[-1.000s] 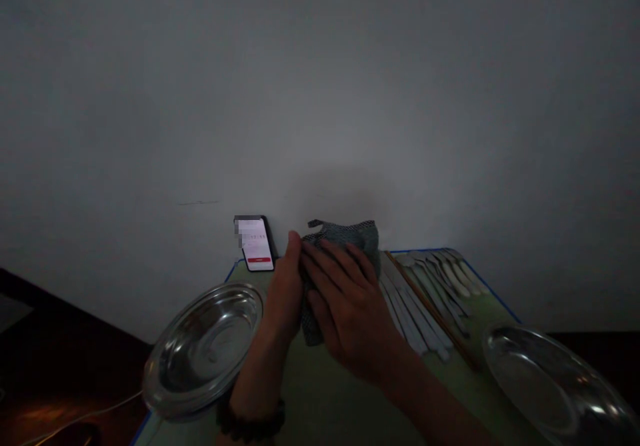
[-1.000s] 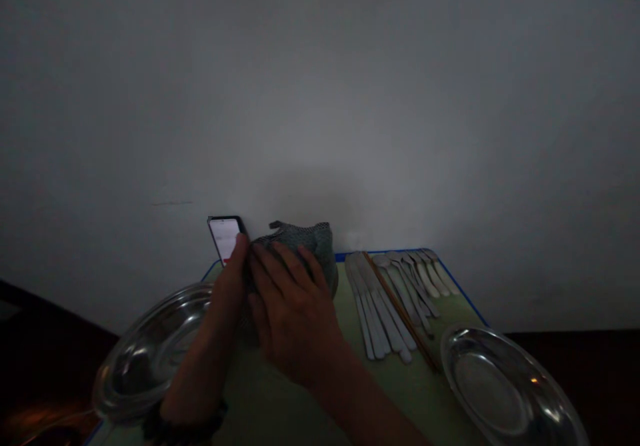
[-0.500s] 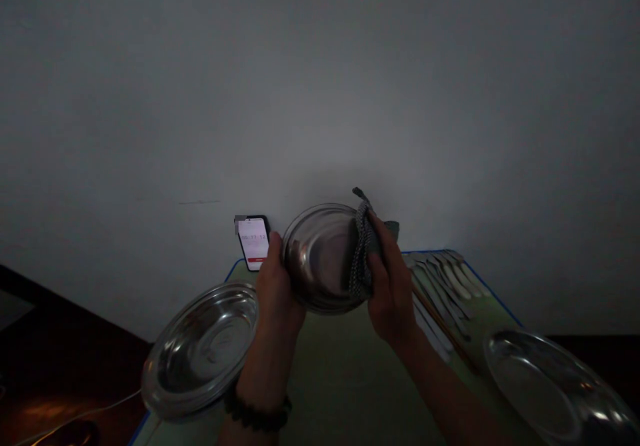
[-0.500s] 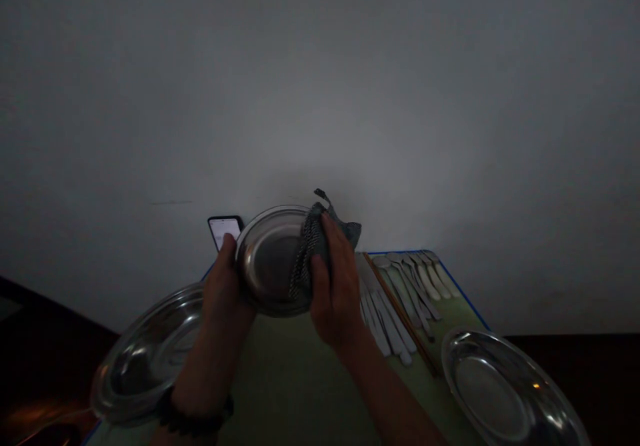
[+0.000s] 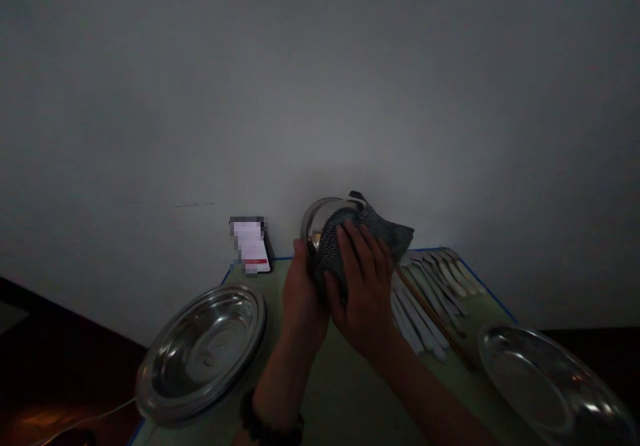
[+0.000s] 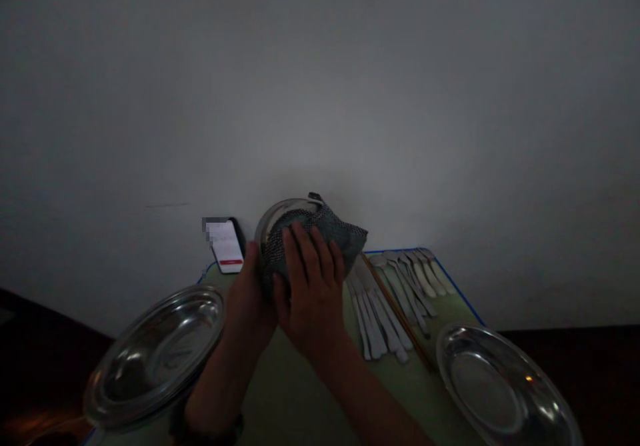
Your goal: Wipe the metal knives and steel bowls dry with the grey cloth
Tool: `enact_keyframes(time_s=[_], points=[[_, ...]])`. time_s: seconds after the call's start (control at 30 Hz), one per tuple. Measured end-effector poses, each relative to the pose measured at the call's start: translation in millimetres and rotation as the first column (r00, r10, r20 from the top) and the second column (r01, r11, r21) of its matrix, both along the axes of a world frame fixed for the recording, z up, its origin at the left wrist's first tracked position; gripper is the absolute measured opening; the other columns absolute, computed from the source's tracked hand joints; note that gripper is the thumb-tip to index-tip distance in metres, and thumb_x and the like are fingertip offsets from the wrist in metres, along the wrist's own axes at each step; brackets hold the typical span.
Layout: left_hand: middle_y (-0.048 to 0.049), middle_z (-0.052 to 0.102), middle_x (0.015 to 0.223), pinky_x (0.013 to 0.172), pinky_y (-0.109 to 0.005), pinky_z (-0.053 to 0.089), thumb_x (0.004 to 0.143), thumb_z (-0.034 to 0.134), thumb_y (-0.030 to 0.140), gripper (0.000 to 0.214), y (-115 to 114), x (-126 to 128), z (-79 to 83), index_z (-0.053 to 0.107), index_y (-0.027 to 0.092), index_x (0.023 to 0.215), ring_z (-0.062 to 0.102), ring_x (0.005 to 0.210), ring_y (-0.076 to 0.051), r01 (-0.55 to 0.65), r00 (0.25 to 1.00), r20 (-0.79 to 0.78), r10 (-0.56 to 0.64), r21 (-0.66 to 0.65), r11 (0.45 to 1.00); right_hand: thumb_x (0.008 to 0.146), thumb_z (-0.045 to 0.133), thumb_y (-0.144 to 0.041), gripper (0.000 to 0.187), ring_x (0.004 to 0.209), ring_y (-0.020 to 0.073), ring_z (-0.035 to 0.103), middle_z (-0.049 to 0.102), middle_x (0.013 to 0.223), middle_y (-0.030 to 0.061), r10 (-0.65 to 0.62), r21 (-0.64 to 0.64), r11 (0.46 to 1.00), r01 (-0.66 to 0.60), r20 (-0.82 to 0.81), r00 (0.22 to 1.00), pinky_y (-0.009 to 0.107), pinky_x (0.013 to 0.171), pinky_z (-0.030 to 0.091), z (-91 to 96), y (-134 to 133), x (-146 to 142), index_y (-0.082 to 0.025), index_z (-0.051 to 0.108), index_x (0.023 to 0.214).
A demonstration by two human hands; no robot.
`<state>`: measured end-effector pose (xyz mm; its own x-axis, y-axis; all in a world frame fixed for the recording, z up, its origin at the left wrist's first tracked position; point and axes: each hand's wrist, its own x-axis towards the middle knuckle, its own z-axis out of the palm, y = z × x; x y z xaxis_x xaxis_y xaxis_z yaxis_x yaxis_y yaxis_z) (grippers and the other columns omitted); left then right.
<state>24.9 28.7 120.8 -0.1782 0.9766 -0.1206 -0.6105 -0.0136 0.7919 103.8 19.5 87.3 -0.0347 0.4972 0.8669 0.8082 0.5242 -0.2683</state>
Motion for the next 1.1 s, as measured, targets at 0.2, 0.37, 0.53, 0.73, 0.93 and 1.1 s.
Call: enact_keyframes(time_s=[0.2,0.37,0.53,0.73,0.93,1.1], points=[[-0.0012,0.065,0.071,0.066,-0.025,0.046,0.085,0.049,0.043,0.032,-10.4,-3.5,5.3,0.063,0.020,0.068,0.058,0.073,-0.017,-0.043,0.800,-0.590,0.112,0.129,0.991,0.088,0.039,-0.023,0.053,0.136,0.0264,0.028,0.040,0.142,0.0108,0.122,-0.024,0.992,-0.124,-0.057,0.991,0.052,0.107,0.029,7.4,-1.7,9.9,-0.020,0.029,0.140],[0.0011,0.055,0.061,0.054,-0.024,0.040,0.087,0.042,0.045,0.037,-17.1,-4.7,10.4,0.054,0.021,0.062,0.049,0.061,-0.015,0.054,0.686,-0.710,0.161,0.269,0.962,0.089,0.040,-0.023,0.043,0.130,0.0236,0.037,0.048,0.135,0.0113,0.248,-0.063,0.965,-0.255,-0.101,0.963,0.050,0.107,0.031,11.9,-1.5,14.6,-0.016,0.043,0.131],[0.0039,0.047,0.057,0.052,-0.023,0.037,0.083,0.047,0.038,0.028,-18.3,-8.3,12.3,0.048,0.021,0.060,0.042,0.057,-0.013,0.140,0.679,-0.719,0.148,0.325,0.935,0.088,0.042,-0.027,0.041,0.125,0.0240,0.042,0.050,0.132,0.0115,0.285,-0.107,0.945,-0.310,-0.199,0.938,0.050,0.105,0.034,16.8,-3.6,15.9,-0.019,0.043,0.128],[0.0002,0.058,0.069,0.068,-0.025,0.043,0.074,0.052,0.032,0.016,-16.3,-9.9,7.4,0.057,0.021,0.063,0.053,0.072,-0.017,-0.016,0.728,-0.657,0.195,0.268,0.963,0.085,0.047,-0.027,0.037,0.120,0.0238,0.045,0.052,0.126,0.0123,0.263,-0.150,0.946,-0.289,-0.170,0.950,0.048,0.103,0.035,24.4,-7.3,20.3,-0.018,0.046,0.121],[0.0012,0.060,0.068,0.066,-0.024,0.043,0.076,0.056,0.033,0.016,-13.8,-15.9,4.7,0.060,0.021,0.066,0.053,0.071,-0.016,0.063,0.748,-0.649,0.139,0.279,0.958,0.081,0.053,-0.026,0.035,0.116,0.0226,0.047,0.056,0.121,0.0098,0.282,-0.114,0.951,-0.286,-0.049,0.958,0.043,0.101,0.036,35.1,-11.5,26.4,-0.017,0.052,0.115],[0.0045,0.052,0.062,0.057,-0.020,0.040,0.079,0.059,0.032,0.019,-15.0,-21.9,9.1,0.057,0.020,0.065,0.046,0.061,-0.011,0.257,0.740,-0.672,0.012,0.299,0.919,0.081,0.054,-0.027,0.038,0.115,0.0218,0.047,0.055,0.121,0.0099,0.300,-0.158,0.936,-0.314,-0.108,0.948,0.041,0.101,0.036,35.7,-9.7,31.8,-0.016,0.050,0.117]])
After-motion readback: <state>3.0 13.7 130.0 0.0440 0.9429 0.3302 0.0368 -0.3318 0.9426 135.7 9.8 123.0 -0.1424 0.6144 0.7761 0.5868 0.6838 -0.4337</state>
